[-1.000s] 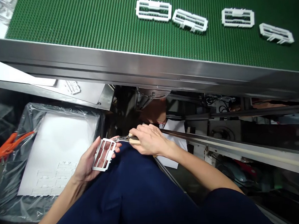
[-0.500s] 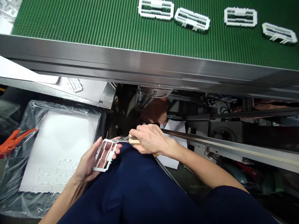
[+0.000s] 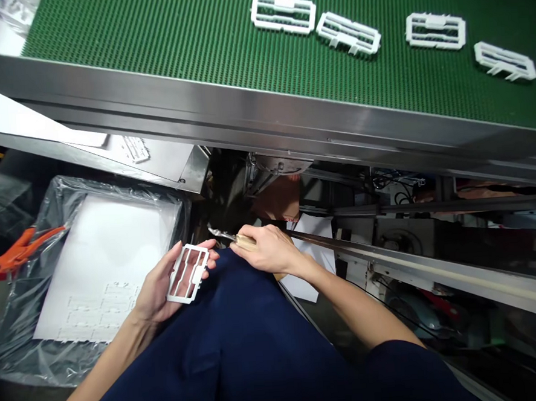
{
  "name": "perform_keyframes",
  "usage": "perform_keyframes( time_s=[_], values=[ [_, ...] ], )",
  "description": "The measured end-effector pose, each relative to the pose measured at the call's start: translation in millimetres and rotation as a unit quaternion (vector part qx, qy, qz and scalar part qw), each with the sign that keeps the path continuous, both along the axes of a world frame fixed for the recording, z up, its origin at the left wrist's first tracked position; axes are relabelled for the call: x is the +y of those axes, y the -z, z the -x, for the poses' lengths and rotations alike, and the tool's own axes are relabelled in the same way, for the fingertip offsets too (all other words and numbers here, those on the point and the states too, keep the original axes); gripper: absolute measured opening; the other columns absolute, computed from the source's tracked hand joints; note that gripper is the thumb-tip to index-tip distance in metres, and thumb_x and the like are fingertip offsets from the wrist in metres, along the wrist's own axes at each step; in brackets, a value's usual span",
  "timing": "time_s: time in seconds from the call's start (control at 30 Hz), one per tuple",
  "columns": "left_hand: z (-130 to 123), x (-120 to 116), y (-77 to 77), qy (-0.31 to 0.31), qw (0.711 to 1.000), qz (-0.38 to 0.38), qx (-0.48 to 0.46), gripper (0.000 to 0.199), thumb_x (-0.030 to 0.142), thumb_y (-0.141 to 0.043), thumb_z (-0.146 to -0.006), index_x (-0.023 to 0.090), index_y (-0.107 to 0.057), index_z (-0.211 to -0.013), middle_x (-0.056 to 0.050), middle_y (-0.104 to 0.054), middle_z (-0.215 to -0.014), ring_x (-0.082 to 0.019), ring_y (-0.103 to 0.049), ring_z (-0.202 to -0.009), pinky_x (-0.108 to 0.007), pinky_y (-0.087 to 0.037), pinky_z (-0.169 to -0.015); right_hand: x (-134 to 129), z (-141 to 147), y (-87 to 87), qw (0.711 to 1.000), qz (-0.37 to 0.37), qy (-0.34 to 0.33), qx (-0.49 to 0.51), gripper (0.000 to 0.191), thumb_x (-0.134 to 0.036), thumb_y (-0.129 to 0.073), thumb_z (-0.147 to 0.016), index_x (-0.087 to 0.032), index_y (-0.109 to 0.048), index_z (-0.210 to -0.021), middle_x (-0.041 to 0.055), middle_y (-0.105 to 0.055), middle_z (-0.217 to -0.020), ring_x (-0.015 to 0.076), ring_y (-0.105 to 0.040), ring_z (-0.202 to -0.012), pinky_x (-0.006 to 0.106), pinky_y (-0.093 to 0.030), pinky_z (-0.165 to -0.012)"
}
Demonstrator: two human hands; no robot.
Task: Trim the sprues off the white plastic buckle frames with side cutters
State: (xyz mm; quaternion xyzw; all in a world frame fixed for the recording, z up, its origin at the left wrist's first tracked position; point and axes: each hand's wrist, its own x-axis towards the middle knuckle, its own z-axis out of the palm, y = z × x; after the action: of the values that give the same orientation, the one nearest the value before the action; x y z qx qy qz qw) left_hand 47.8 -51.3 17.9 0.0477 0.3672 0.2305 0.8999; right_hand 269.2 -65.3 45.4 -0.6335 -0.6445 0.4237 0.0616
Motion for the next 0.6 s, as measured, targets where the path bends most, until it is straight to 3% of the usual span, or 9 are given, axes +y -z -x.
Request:
perform_keyframes(
  time_s=[0.13, 0.3, 0.6],
  values=[
    [-3, 6, 4.7, -0.043, 0.998, 0.034, -0.017, 0.044, 0.029, -0.033, -0.096, 0.001, -0.058, -0.119, -0.020, -0.066, -0.106, -0.021, -0.065, -0.089, -0.026, -0.055, -0.077, -2, 12, 8.3, 0.990, 0.026, 0.109, 0.085, 0.028, -0.043, -0.050, -0.083, -0.017, -0.051, -0.072, -0.0039, -0.049, -0.063, 0.0087, -0.042, -0.058, 0.021, -0.031, -0.055],
    [-8, 12, 11.7, -0.092, 0.994, 0.036, -0.042, 0.044, 0.027, -0.032, -0.096, 0.000, -0.055, -0.121, -0.020, -0.064, -0.110, -0.024, -0.062, -0.100, -0.029, -0.053, -0.084, -10, 30, 15.3, 0.965, 0.051, 0.190, 0.175, 0.024, -0.040, -0.055, -0.081, -0.018, -0.049, -0.074, -0.0040, -0.048, -0.065, 0.0085, -0.041, -0.058, 0.021, -0.033, -0.055],
    [-16, 18, 12.2, -0.124, 0.990, 0.035, -0.058, 0.043, 0.027, -0.030, -0.096, 0.002, -0.055, -0.120, -0.018, -0.067, -0.105, -0.026, -0.062, -0.100, -0.037, -0.052, -0.087, -28, 59, 19.4, 0.918, 0.047, 0.250, 0.303, 0.016, -0.030, -0.059, -0.079, -0.019, -0.048, -0.081, -0.0016, -0.059, -0.069, 0.0123, -0.059, -0.064, 0.024, -0.046, -0.066]
  ],
)
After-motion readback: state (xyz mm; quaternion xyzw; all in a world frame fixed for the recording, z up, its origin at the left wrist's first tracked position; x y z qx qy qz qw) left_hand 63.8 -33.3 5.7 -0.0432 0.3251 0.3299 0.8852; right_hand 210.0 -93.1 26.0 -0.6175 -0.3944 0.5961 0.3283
